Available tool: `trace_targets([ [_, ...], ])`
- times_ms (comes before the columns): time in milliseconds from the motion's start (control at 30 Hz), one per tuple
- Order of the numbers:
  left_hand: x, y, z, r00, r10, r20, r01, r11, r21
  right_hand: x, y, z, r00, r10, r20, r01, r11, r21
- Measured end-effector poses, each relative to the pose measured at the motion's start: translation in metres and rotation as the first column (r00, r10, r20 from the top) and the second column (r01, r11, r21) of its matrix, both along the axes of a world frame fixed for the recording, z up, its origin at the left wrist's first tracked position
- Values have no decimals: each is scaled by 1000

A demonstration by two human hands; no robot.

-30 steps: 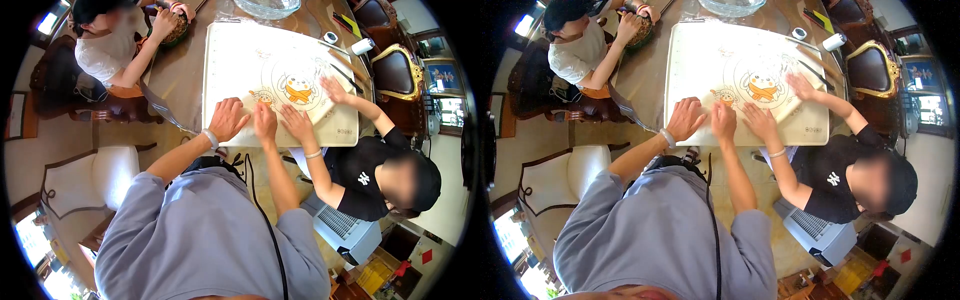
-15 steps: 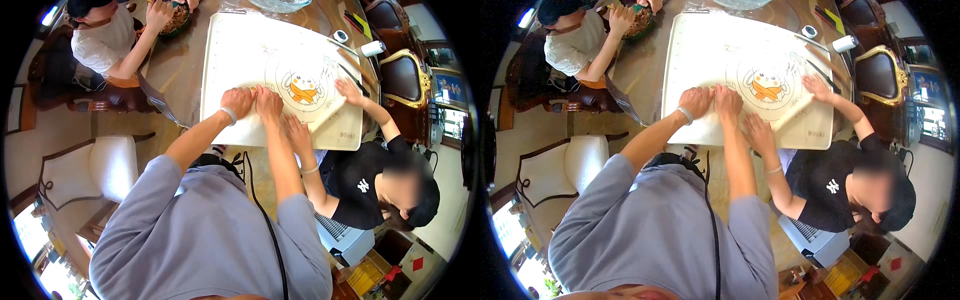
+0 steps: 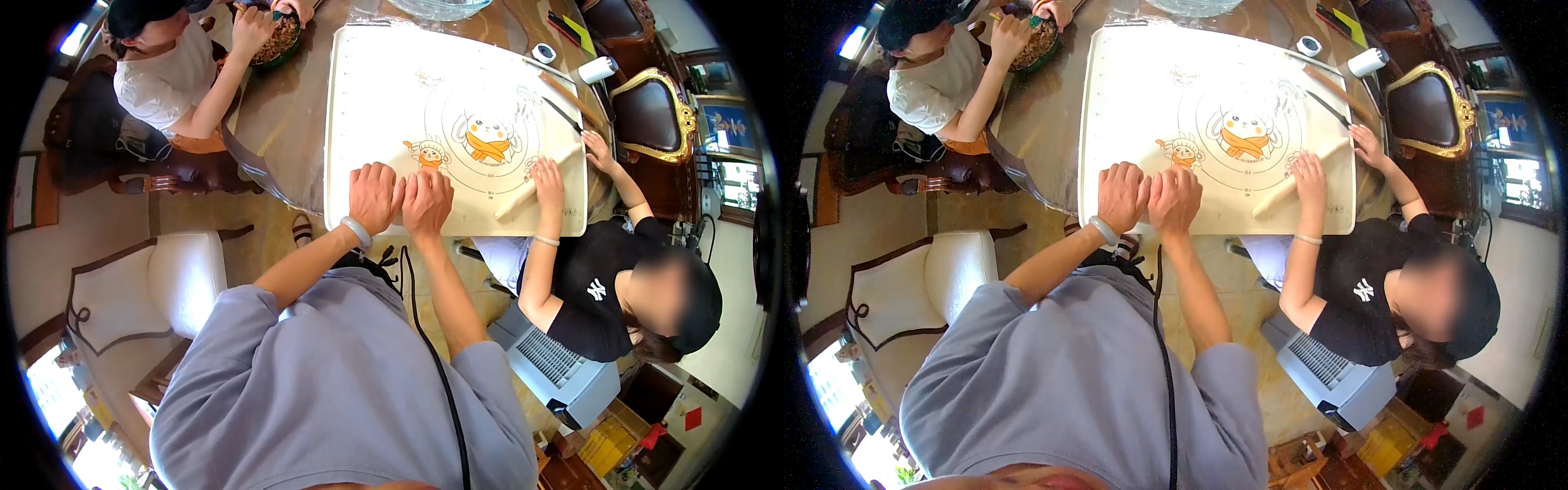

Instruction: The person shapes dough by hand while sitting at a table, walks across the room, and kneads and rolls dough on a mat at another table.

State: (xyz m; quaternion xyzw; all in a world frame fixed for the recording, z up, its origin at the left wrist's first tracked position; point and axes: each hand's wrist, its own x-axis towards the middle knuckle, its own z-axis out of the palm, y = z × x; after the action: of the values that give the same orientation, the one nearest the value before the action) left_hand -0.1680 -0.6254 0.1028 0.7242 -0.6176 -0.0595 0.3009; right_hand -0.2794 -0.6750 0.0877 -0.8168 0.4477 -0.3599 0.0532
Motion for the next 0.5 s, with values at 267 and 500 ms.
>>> trace_targets([
  [267,14,-54,-32,987,-113,118,80,964,255,18,-50,-20,993,23,-118,-6,989,145],
  [500,24,-87,-10,980,-188,63,117,805,582,31,-93,-23,954,30,-299,83,930,358],
])
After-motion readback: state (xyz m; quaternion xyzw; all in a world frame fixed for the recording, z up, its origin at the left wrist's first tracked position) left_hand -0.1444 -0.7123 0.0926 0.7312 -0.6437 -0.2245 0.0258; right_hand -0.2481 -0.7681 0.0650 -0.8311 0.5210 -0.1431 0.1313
